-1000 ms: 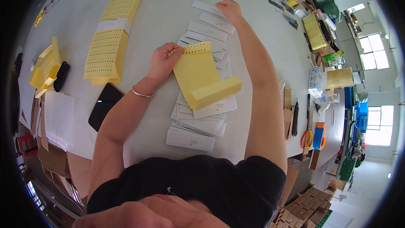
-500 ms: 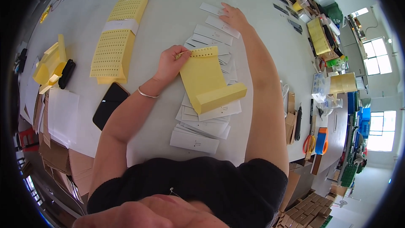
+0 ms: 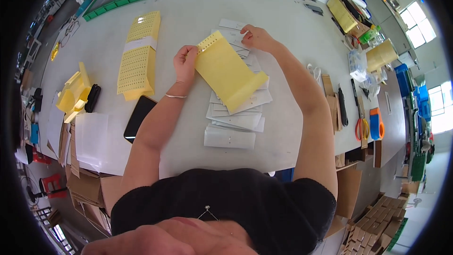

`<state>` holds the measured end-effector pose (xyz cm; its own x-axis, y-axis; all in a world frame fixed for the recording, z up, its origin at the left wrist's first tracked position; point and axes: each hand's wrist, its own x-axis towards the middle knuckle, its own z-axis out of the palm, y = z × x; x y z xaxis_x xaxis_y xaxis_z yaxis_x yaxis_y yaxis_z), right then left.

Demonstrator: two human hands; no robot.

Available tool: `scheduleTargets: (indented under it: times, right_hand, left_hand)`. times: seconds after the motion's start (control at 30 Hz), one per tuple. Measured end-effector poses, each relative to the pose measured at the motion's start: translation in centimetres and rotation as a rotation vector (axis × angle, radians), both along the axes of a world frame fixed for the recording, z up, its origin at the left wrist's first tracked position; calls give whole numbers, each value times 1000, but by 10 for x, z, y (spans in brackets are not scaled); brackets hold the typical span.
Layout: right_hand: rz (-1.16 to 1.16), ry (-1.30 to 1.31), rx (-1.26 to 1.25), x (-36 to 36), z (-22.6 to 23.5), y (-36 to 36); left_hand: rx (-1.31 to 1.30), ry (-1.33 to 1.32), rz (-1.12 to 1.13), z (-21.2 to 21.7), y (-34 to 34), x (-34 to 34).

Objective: Applying small yellow adhesive labels from a sheet onto white paper packets.

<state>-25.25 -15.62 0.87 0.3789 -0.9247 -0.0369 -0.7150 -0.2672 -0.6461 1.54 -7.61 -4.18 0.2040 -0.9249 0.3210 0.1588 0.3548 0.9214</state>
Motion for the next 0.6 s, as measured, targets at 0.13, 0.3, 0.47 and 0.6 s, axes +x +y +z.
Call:
scheduleTargets:
  times: [0.13, 0.3, 0.47, 0.6]
  right_hand:
    - [-171, -222, -261, -26, 5, 77]
    - [-353, -463, -174, -45, 13, 206]
    - [-493, -335, -339, -55, -6, 327]
    - [-520, -164, -578, -52, -27, 406]
  left_hand:
    - [10, 6, 30, -7, -10, -5]
    - [-55, 96, 156, -4, -16, 1]
    - [-17, 217, 181, 5, -23, 8]
    - [-6, 228, 212, 5, -37, 10]
